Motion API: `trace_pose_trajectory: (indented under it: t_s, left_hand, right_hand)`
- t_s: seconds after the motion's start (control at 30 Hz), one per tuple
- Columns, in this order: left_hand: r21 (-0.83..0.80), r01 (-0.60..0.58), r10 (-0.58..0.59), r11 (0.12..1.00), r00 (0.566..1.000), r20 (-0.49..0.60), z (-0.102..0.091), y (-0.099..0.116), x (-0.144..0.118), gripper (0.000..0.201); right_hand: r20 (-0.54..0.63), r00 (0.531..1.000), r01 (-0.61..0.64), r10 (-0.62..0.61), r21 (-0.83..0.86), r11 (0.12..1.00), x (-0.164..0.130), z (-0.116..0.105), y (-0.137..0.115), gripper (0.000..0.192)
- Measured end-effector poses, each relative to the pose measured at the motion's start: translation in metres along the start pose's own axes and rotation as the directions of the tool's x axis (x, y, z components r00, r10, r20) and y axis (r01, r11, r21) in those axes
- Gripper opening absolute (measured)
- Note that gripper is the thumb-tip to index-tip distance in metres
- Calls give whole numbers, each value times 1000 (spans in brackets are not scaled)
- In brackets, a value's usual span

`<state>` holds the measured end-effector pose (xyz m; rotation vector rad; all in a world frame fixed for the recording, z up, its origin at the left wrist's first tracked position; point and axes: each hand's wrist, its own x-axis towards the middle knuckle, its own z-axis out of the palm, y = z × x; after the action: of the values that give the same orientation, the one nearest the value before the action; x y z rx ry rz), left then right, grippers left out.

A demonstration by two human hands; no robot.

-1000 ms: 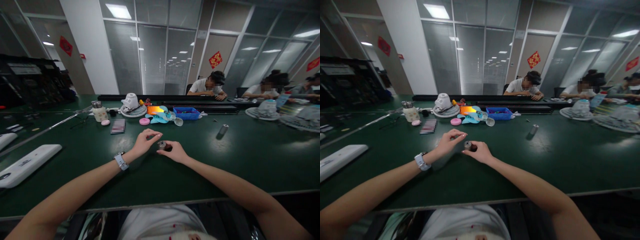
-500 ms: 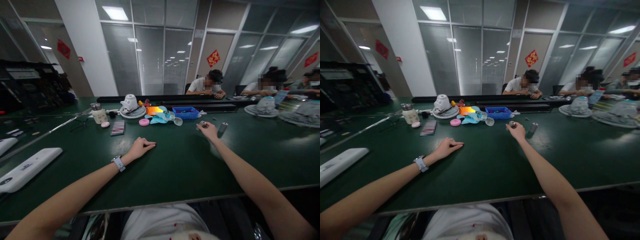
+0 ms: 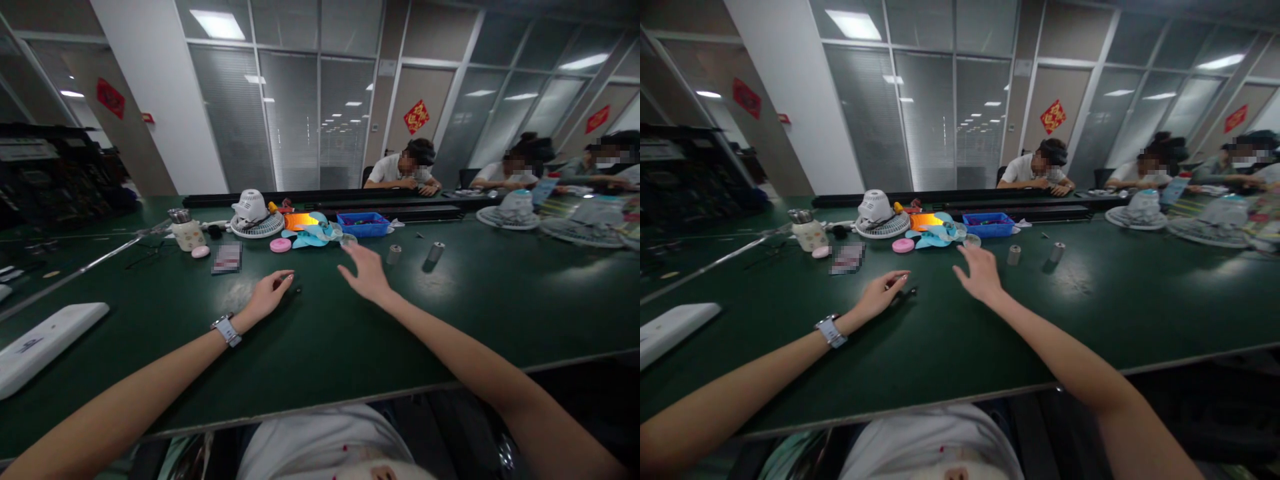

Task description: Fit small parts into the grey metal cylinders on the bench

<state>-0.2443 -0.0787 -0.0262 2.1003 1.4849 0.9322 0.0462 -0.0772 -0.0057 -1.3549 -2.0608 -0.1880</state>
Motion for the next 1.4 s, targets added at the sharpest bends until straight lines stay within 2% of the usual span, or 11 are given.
trace_pose_trajectory:
  t_s: [0.03, 0.1, 0.2, 0.47, 0.6, 0.83, 1.0, 1.1, 1.2, 1.27, 1.4]
  left_hand:
    - [-18, 4, -5, 1000, 1000, -22, 1, -1, 0, 55]
    - [-48, 0, -2, 999, 999, -46, 2, -2, 0, 51]
    - [-79, -12, 9, 997, 999, -32, 4, -3, -1, 47]
    - [-92, -38, 37, 995, 999, -9, 5, -4, -1, 42]
    - [-91, -21, 20, 996, 1000, -12, 5, -3, -1, 41]
    - [-63, -16, 15, 998, 1000, -12, 4, -2, -2, 39]
    - [-64, -36, 36, 997, 999, 5, 3, -4, -3, 40]
    - [-63, -39, 39, 997, 999, 7, 3, -6, -2, 40]
    - [-66, -36, 36, 997, 999, 13, 4, -6, -2, 39]
    - [-67, -33, 33, 997, 999, 11, 4, -5, -1, 39]
    - [-53, -21, 21, 998, 1000, 3, 3, -2, -2, 39]
  right_hand:
    - [120, 983, 129, -137, 74, 989, -3, 8, -19, 55]
    - [306, 892, 273, -332, 220, 937, -7, 23, -47, 50]
    - [408, 817, 285, -406, 327, 901, -9, 37, -60, 46]
    - [319, 884, 247, -341, 300, 922, -5, 35, -60, 53]
    - [352, 867, 254, -352, 295, 921, -3, 36, -63, 41]
    - [270, 915, 195, -298, 349, 916, -9, 33, -61, 18]
    - [180, 960, 187, -214, 157, 970, -1, 4, -16, 16]
    - [-22, 1000, 12, -14, -115, 993, 12, -29, 38, 23]
    - [-170, 949, -307, 266, -307, 901, 18, -56, 89, 28]
    - [-151, 891, -452, 428, -374, 810, 17, -63, 111, 29]
    - [-72, 835, -523, 545, -410, 747, 11, -60, 126, 30]
